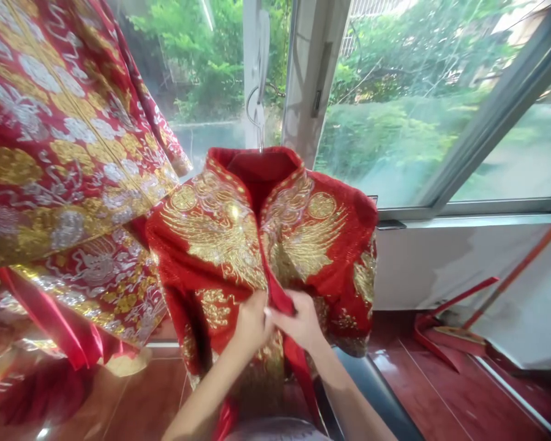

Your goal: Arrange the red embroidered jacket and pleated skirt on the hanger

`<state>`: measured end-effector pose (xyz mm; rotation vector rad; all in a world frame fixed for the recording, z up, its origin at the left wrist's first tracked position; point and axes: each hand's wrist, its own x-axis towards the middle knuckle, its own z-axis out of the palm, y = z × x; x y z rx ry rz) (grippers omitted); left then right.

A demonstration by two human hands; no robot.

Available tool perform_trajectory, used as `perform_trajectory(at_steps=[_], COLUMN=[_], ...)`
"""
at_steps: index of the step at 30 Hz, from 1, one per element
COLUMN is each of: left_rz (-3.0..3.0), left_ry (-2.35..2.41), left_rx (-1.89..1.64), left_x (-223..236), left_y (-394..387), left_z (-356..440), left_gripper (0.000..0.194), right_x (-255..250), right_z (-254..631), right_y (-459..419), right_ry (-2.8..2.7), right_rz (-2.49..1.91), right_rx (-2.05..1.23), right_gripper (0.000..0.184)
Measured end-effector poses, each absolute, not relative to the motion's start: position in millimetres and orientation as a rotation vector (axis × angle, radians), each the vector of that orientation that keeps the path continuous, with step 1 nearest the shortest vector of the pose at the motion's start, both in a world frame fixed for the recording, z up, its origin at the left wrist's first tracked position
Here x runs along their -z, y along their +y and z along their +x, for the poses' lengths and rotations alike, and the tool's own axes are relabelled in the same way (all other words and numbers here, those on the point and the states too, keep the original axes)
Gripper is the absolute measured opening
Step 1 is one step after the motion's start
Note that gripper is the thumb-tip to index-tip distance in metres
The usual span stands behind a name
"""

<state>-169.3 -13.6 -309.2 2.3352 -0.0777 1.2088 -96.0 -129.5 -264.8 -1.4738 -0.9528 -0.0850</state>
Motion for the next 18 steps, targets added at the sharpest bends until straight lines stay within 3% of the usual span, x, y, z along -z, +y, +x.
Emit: perform_trajectory(at_steps=[3, 12, 18], left_rz=[2.224, 2.383, 2.205], left_ry=[0.227, 0.720, 0.445], left_rx=[-1.085, -0.878, -0.794], left_x=[343, 392, 402], left_y=[7, 34, 6], left_z=[-129, -153, -163], left_gripper=[0.017, 0.007, 0.011], right_x=[279, 310, 295], right_z=[-80, -69, -98], right_y=[-107, -96, -106], right_ry=[-0.855, -0.722, -0.883], right_rz=[-1.468, -1.650, -1.538], right_rx=[-0.076, 0.144, 0.224], right_gripper=[0.030, 0.030, 0.036])
